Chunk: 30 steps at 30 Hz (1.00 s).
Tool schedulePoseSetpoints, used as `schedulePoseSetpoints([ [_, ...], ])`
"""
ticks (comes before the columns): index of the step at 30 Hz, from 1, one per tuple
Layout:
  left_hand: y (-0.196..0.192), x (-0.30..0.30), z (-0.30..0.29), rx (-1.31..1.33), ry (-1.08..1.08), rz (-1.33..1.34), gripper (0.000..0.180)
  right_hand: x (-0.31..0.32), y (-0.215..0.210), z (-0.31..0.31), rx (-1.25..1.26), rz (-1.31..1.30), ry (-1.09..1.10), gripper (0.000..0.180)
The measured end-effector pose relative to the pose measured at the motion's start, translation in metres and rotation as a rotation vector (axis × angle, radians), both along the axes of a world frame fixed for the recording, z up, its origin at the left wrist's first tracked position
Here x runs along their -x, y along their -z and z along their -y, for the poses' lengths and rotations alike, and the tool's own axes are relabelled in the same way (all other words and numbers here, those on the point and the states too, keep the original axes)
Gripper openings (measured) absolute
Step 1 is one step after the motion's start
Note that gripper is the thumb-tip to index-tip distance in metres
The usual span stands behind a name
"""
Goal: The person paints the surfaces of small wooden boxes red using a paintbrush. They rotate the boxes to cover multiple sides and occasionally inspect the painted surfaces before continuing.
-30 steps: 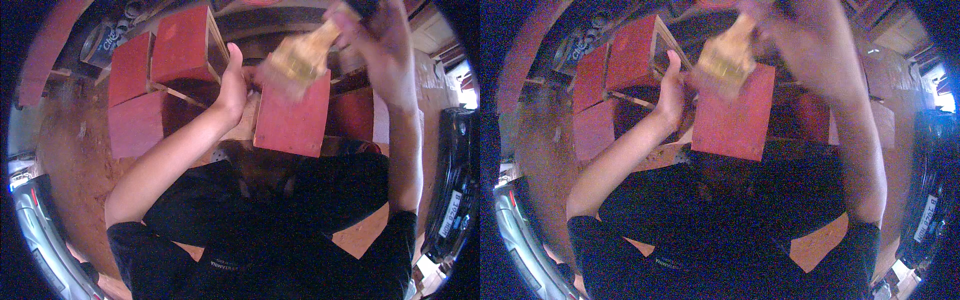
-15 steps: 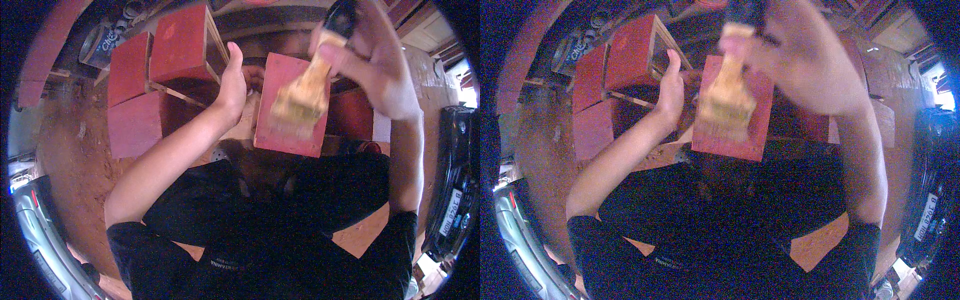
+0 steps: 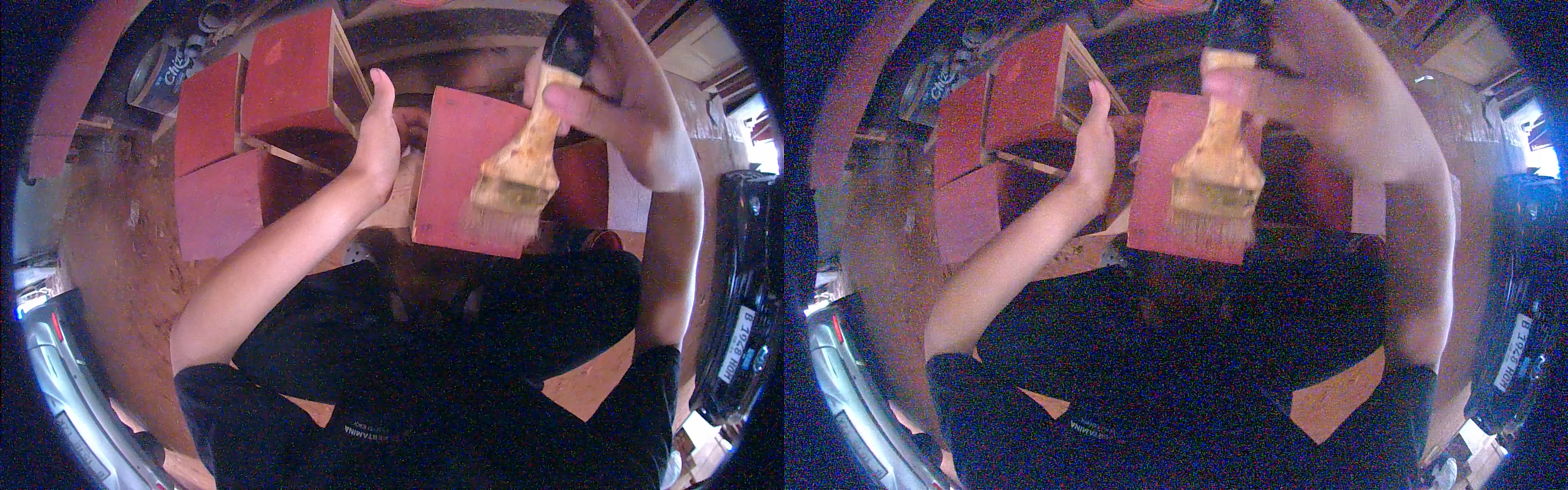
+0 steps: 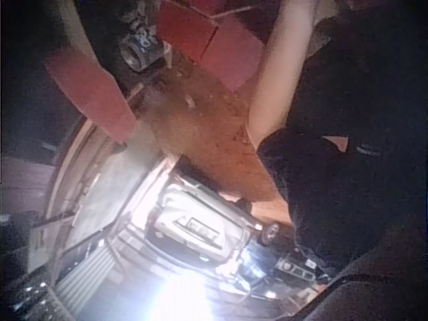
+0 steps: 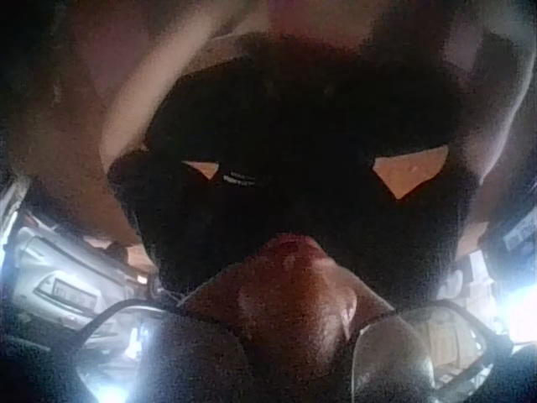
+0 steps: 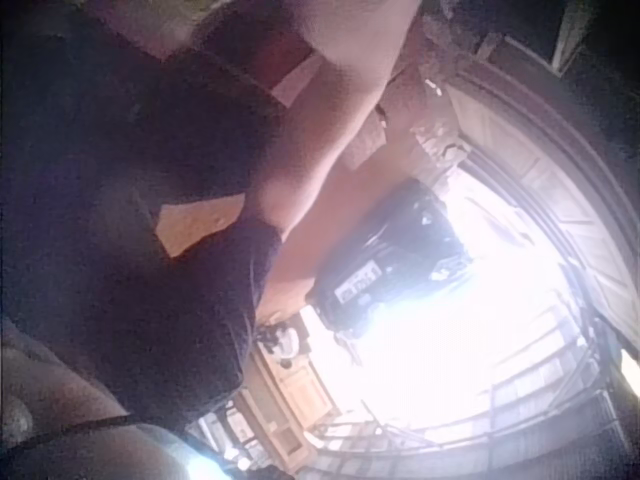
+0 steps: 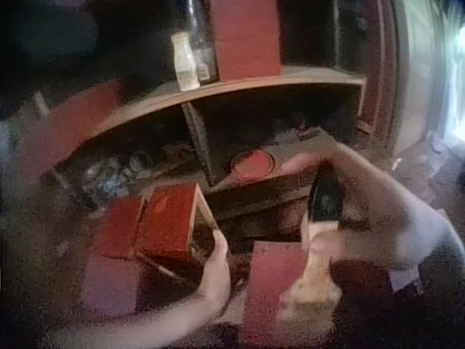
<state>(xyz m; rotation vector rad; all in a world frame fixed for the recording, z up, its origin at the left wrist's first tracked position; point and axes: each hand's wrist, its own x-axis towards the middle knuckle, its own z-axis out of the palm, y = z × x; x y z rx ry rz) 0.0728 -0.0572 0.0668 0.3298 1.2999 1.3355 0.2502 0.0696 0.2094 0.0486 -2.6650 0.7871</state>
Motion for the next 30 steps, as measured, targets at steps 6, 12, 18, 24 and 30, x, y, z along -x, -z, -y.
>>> schedulePoseSetpoints([
  [6,-0.002,-0.003,0.002,-0.027,0.024,-0.010,0.096,-0.015,-0.004,-0.007,0.027,-0.368,0.505,0.067],
  [12,-0.003,-0.008,0.003,-0.017,0.048,-0.011,0.096,-0.035,-0.015,-0.005,0.053,-0.267,0.336,0.066],
  [18,-0.005,-0.036,-0.003,-0.053,-0.006,-0.021,0.096,-0.055,-0.011,-0.009,0.369,-0.149,0.291,0.062],
  [24,-0.005,-0.027,-0.001,-0.042,0.024,-0.044,0.095,-0.029,-0.009,-0.006,0.064,-0.525,0.341,0.059],
  [30,0.001,-0.024,-0.005,-0.041,0.001,0.040,0.094,-0.004,-0.012,0.015,0.159,-0.264,0.554,0.057],
])
